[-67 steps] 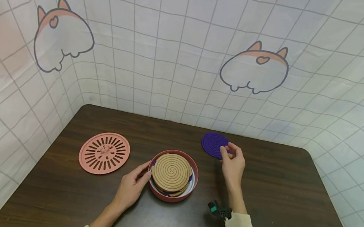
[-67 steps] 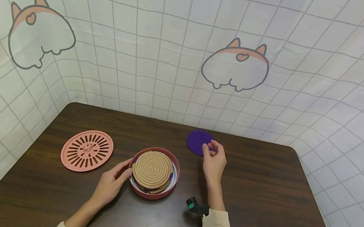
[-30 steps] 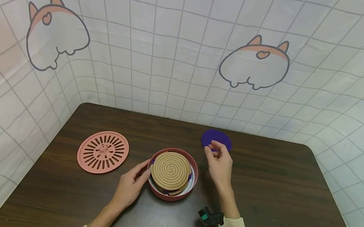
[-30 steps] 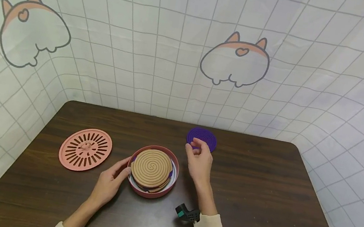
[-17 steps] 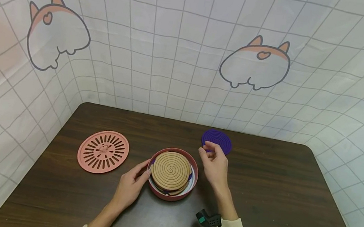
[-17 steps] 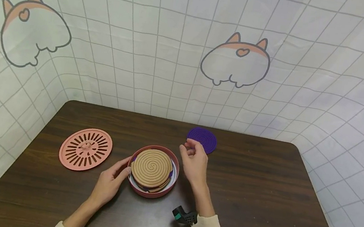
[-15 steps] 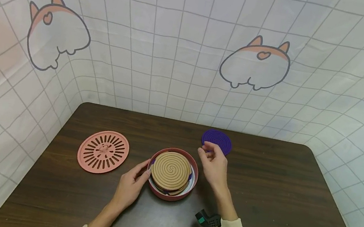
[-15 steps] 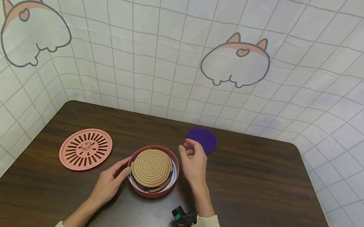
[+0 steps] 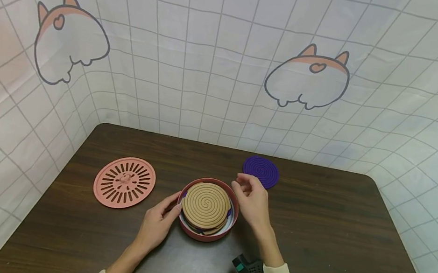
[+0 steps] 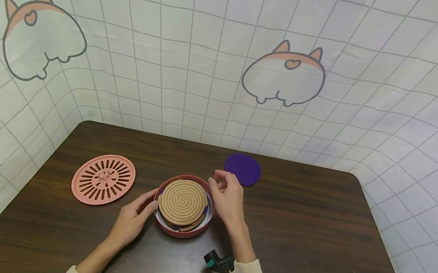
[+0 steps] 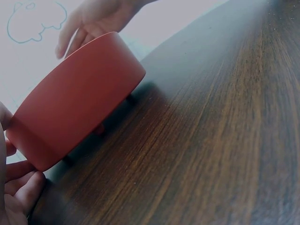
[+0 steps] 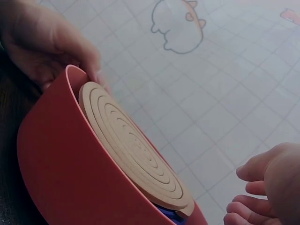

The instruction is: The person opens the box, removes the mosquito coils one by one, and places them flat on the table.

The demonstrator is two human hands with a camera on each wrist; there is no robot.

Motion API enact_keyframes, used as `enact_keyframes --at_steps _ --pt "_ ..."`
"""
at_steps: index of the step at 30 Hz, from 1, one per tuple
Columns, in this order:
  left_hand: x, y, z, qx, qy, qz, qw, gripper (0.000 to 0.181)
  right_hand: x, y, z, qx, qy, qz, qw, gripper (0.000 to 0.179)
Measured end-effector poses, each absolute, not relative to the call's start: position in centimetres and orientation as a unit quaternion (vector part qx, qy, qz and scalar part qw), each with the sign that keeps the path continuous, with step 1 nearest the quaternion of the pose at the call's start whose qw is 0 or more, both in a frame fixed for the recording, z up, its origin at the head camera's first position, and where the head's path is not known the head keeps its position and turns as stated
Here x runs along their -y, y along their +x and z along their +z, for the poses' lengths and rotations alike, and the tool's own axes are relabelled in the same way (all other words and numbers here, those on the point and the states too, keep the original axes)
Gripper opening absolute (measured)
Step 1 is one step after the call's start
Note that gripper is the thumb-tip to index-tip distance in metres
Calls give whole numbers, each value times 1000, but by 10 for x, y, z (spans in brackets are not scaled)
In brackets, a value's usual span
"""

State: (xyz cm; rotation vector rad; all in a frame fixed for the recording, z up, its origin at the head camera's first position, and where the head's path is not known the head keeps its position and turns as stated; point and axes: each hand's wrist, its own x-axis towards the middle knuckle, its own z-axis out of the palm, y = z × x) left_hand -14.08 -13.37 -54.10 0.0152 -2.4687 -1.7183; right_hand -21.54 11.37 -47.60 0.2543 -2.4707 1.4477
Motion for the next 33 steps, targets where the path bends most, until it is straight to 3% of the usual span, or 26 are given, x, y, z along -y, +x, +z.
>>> enact_keyframes --at_steps 18,33 --pt "134 -140 -542 820 8 -569 63 41 -107 -209 -477 879 124 454 67 25" --pt "134 -140 -541 820 10 -569 58 41 -101 -205 -476 903 167 389 75 22"
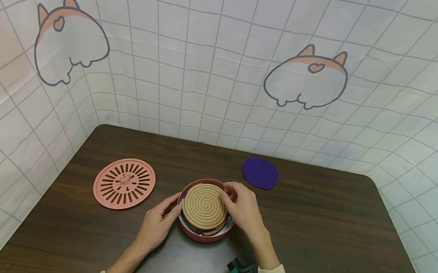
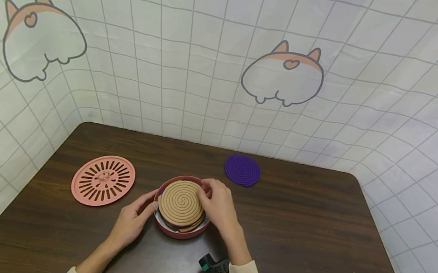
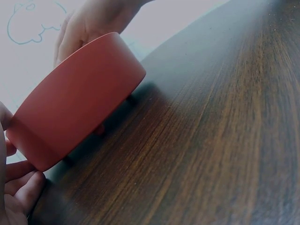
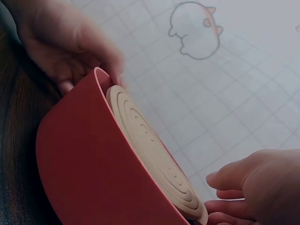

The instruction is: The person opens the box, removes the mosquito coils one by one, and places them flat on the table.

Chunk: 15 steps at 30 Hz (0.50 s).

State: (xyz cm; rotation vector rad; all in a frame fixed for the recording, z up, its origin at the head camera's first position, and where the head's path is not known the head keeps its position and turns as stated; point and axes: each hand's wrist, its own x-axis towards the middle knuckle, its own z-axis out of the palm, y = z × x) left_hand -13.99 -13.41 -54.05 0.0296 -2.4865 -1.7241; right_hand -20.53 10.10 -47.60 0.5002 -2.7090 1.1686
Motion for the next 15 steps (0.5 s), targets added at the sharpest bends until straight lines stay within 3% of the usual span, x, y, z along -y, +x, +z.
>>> enact_keyframes --at_steps 15 --pt "135 -140 -541 814 7 -578 55 42 -100 -203 -475 914 178 359 68 23"
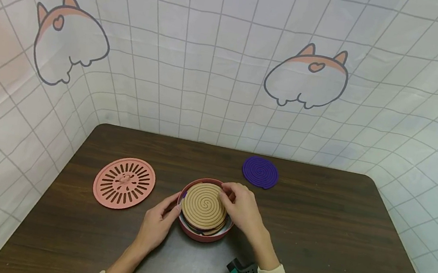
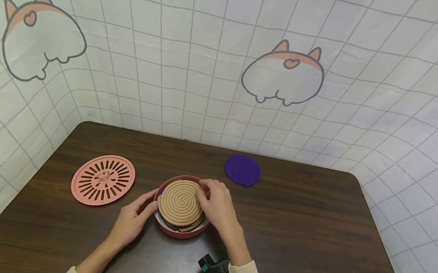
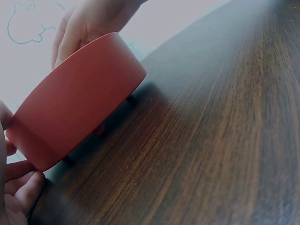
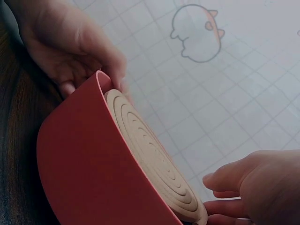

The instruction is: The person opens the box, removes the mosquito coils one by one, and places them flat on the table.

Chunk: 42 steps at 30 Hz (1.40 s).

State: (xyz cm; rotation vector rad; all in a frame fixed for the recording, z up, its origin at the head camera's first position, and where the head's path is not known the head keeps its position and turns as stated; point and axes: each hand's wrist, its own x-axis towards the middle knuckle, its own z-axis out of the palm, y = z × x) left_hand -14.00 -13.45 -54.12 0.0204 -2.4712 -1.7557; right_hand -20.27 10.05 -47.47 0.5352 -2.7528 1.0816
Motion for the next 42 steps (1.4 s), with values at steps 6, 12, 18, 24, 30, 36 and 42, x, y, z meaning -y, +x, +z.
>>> enact_keyframes --at_steps 6,12,18,24,30,36,42 --pt "134 -141 -541 809 6 -585 54 42 -99 -202 -473 916 183 348 74 23" --pt "133 -141 -541 809 5 -585 55 41 -99 -201 -473 919 182 341 75 23" --pt "133 -141 -540 808 7 -587 53 41 -99 -201 -474 919 184 339 80 23" --pt "133 -141 -540 811 5 -583 55 41 -99 -201 -475 918 188 336 89 22" --pt "133 -141 -540 811 3 -582 57 41 -98 -202 -475 918 189 337 88 23" --pt "133 -141 -541 809 8 -585 55 41 -98 -201 -474 918 193 336 87 23" --pt "133 -141 -542 806 9 -589 57 41 -96 -200 -474 920 194 328 92 23"
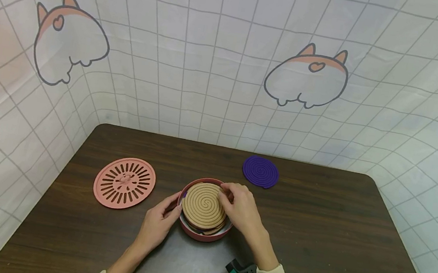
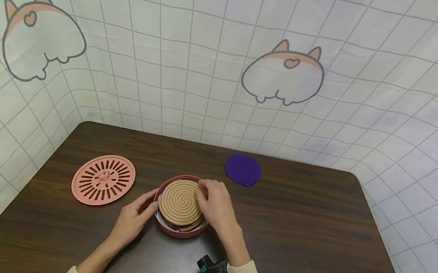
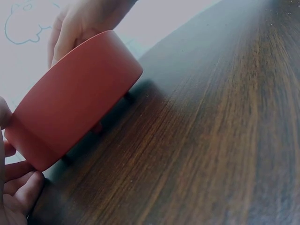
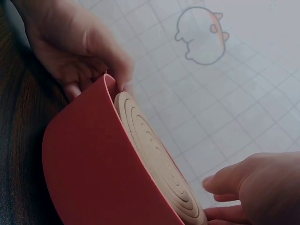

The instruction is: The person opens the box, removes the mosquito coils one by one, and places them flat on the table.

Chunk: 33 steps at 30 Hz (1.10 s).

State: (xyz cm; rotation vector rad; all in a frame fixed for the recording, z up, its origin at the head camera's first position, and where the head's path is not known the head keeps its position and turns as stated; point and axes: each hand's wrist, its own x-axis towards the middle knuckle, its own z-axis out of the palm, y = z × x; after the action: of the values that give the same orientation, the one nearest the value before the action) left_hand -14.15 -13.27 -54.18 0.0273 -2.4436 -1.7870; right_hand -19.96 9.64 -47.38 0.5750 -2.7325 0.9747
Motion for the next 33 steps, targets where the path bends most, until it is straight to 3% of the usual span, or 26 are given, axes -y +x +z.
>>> enact_keyframes --at_steps 19,33 --pt "132 -140 -539 800 15 -597 55 41 -97 -197 -473 911 195 346 112 19" --pt "131 -140 -538 797 13 -601 56 40 -104 -200 -470 884 183 426 56 21"
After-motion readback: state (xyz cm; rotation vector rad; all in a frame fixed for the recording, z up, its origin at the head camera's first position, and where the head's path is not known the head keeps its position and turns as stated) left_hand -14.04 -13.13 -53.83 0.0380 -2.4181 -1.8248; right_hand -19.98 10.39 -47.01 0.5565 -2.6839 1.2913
